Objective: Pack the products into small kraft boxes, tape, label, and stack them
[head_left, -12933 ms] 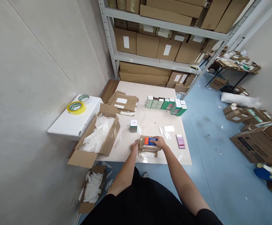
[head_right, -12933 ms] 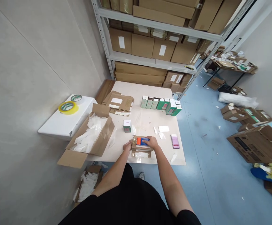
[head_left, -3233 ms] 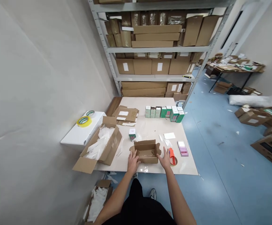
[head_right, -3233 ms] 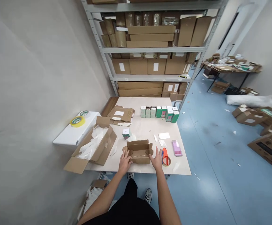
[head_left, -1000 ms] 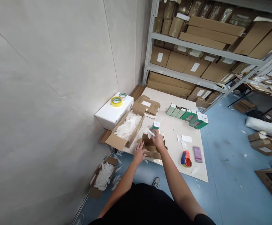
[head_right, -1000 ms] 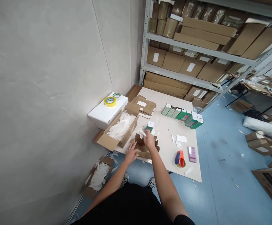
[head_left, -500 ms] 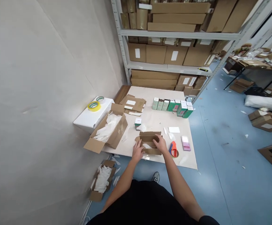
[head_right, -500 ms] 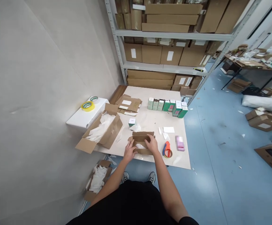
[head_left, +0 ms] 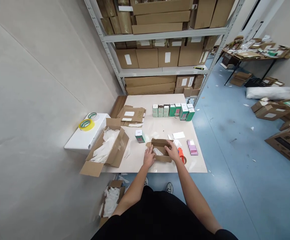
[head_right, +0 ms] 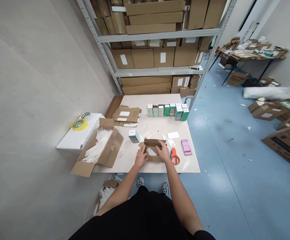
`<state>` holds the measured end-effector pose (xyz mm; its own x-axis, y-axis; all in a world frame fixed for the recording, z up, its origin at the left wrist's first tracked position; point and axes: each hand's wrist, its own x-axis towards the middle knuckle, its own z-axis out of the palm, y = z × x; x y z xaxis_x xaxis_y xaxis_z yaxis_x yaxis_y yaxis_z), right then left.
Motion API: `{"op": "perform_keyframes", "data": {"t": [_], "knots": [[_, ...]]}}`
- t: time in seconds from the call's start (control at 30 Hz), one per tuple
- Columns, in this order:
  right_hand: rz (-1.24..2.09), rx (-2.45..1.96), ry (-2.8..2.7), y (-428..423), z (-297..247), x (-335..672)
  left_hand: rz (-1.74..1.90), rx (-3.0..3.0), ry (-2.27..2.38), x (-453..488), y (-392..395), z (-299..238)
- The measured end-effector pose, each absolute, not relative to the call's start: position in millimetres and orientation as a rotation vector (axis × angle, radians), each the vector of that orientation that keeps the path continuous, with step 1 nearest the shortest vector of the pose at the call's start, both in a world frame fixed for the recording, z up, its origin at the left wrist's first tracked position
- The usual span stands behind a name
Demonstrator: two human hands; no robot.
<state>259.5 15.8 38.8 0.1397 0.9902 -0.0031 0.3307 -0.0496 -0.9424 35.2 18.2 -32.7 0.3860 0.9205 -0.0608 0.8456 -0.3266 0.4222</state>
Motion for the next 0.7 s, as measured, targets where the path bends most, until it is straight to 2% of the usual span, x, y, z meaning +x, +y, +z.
{"op": "perform_keyframes", "data": {"t": [0.2,0.47,0.7], "knots": [[0.924,-1.548,-1.319,30,42,236,0.142,2.207,1.434,16,34,-55],[1.007,-1.588,-1.353,74,39,169,0.304,2.207,1.439,-14,48,-66],[1.12,-1.631,-1.336,124,11,99,0.54,2.1,1.472,-46,77,-50]]}}
